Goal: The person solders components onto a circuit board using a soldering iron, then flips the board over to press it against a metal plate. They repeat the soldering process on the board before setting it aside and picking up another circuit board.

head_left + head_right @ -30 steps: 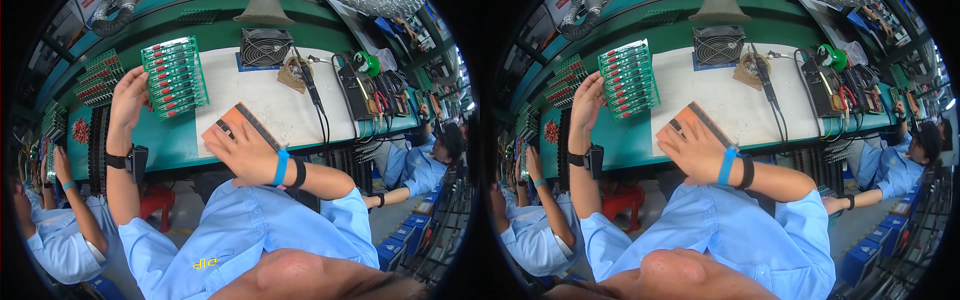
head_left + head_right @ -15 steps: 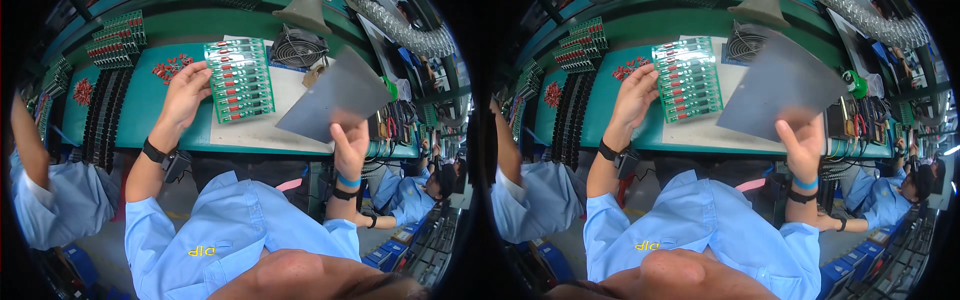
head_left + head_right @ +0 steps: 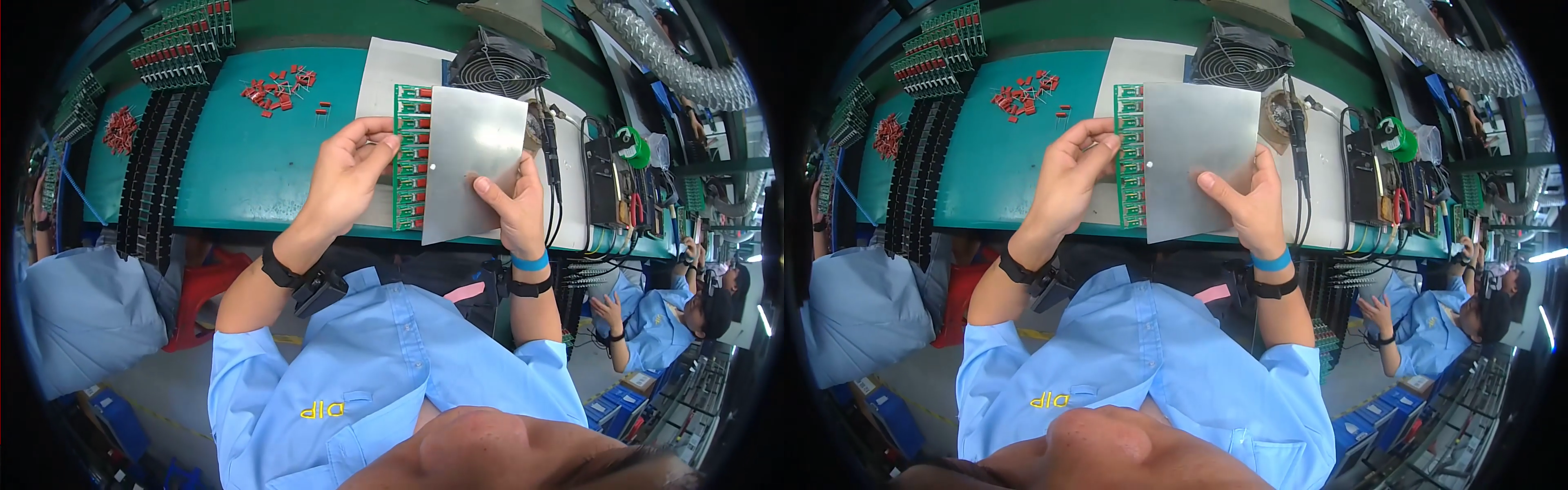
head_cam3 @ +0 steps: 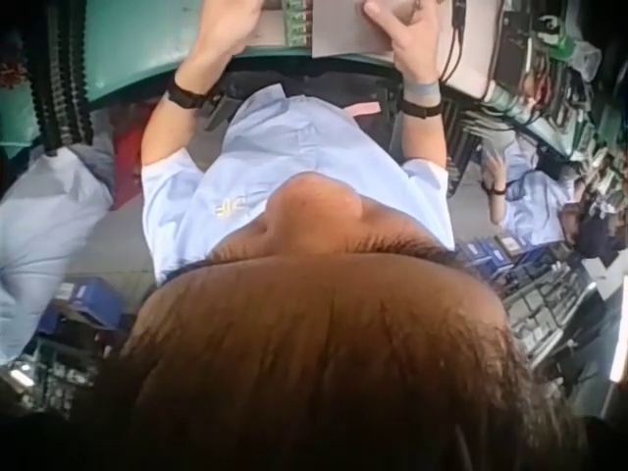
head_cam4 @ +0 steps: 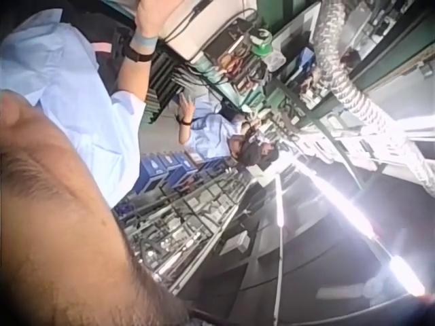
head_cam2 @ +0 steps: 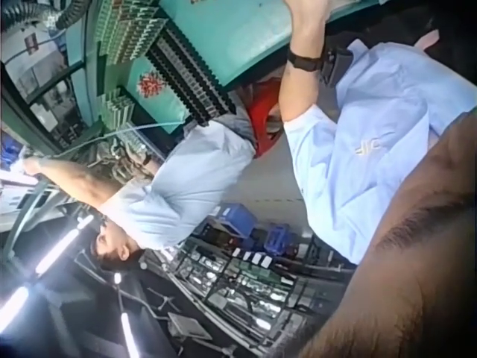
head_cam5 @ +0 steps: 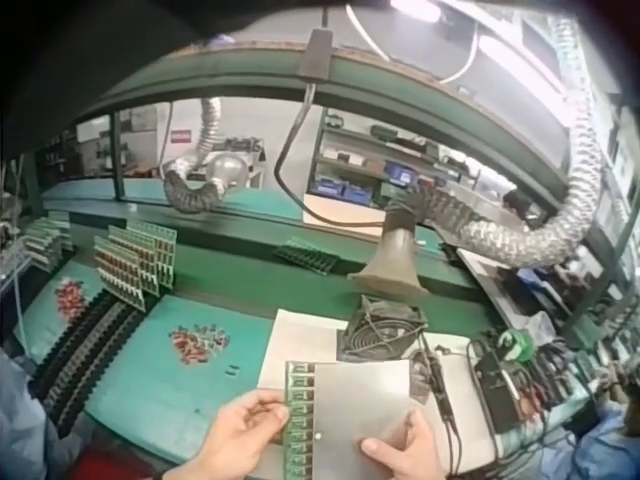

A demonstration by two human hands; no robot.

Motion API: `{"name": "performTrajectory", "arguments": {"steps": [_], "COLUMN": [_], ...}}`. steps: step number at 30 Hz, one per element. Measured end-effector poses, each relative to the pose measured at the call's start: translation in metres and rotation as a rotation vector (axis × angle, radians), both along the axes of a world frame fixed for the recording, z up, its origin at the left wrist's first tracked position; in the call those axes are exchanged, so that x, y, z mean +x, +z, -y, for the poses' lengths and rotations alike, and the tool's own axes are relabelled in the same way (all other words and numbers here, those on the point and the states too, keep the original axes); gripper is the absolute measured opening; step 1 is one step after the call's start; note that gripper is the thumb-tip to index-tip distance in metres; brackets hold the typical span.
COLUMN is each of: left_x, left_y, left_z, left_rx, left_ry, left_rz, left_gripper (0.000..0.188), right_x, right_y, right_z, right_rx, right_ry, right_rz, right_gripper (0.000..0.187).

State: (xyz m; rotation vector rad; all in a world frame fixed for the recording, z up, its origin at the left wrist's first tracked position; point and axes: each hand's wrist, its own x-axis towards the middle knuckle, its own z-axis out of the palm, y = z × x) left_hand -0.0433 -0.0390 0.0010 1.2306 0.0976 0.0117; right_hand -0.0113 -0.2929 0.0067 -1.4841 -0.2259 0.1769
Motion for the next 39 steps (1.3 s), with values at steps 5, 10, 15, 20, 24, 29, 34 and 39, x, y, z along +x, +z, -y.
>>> {"name": "performTrajectory", "arguments": {"steps": [5, 10, 15, 20, 24, 29, 34, 39], "left_x": [-0.003, -0.006, -0.008, -0.006, -0.008, -0.011, -0.017, -0.013], "left_y": [0.002, 0.005, 0.01, 0.017, 0.023, 0.028, 0.031, 0.027], "left_z": [0.006, 0.012, 0.019, 0.021, 0.024, 0.022, 0.03, 0.036], "left_rx": [0.005, -0.013, -0.049, -0.033, -0.044, -0.042, 0.058, 0.391], "left_ry": [-0.002, -0.017, 0.001, -0.01, -0.011, -0.073, -0.034, 0.094], "left_rz": [0.048, 0.077, 0.128, 0.167, 0.204, 0.157, 0.236, 0.419], "left_gripper": [0.028, 0.029, 0.027, 0.025, 0.024, 0.031, 0.031, 0.036], "right_x": [0.002, 0.006, 0.007, 0.012, 0.013, 0.015, 0.013, 0.008], "right_y": [-0.006, -0.01, -0.015, -0.017, -0.016, -0.015, -0.014, -0.008], "right_z": [0.0, 0.003, 0.006, 0.013, 0.017, 0.019, 0.015, 0.016], "right_rx": [-0.017, 0.009, 0.014, 0.045, 0.051, 0.058, 0.109, 0.092], "right_ry": [-0.033, -0.057, -0.036, -0.018, -0.006, 0.008, -0.002, -0.017], "right_rz": [-0.048, -0.051, -0.008, 0.004, 0.021, 0.055, 0.06, 0.126], "right_gripper": [0.065, 0.065, 0.059, 0.058, 0.059, 0.063, 0.066, 0.065]}}
